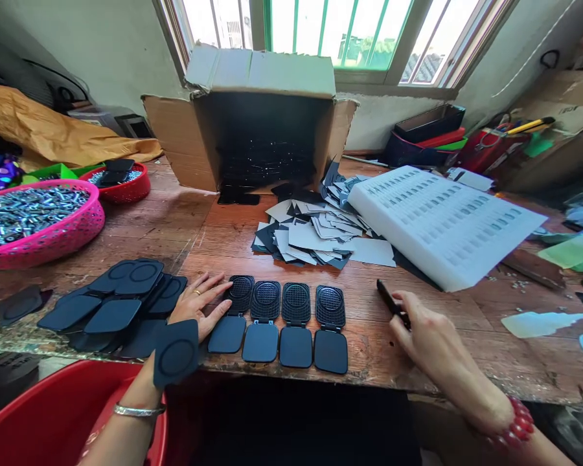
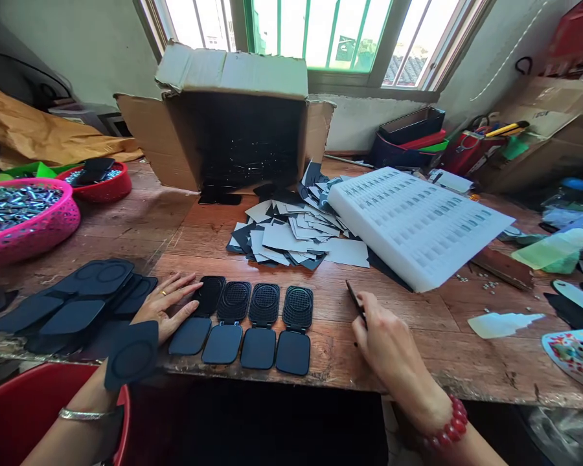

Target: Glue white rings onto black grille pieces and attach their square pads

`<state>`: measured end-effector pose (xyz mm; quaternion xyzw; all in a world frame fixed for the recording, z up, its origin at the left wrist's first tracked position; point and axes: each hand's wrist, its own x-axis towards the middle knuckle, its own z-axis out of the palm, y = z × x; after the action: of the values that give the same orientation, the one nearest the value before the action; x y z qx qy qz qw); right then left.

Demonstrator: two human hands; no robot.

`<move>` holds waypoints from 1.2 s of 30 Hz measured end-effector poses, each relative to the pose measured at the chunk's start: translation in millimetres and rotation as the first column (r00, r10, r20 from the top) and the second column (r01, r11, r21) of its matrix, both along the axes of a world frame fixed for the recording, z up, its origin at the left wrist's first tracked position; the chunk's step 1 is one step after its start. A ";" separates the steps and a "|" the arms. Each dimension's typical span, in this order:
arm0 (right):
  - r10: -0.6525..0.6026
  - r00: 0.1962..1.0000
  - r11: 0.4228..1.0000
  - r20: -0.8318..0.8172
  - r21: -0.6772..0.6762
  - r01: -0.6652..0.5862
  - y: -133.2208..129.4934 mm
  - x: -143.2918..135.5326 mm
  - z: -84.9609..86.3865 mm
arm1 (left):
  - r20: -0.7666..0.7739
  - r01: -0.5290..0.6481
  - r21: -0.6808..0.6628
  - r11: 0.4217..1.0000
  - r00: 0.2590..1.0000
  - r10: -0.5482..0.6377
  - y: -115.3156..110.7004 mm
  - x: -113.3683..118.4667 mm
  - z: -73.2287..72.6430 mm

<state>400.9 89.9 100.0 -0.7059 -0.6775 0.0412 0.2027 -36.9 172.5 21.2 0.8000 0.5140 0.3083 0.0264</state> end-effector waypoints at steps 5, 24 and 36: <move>-0.102 0.938 0.988 -0.332 -0.140 0.058 12.0 -5.1 2.3 | -0.025 0.019 -0.024 1.000 0.999 -0.020 1.9 -3.0 2.3; 0.191 0.973 0.981 0.132 -0.039 -0.188 7.8 -25.0 -24.9 | 0.007 -0.018 -0.027 0.999 1.000 0.018 -1.9 4.3 6.9; 0.223 0.964 0.974 0.142 -0.073 -0.215 14.9 -19.4 -21.0 | 0.002 -0.040 -0.065 0.997 0.999 0.040 -4.5 3.9 5.3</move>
<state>381.5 104.8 79.0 -0.6331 -0.7632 0.0297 0.1257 -33.0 168.0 26.5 0.7877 0.5398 0.2931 0.0470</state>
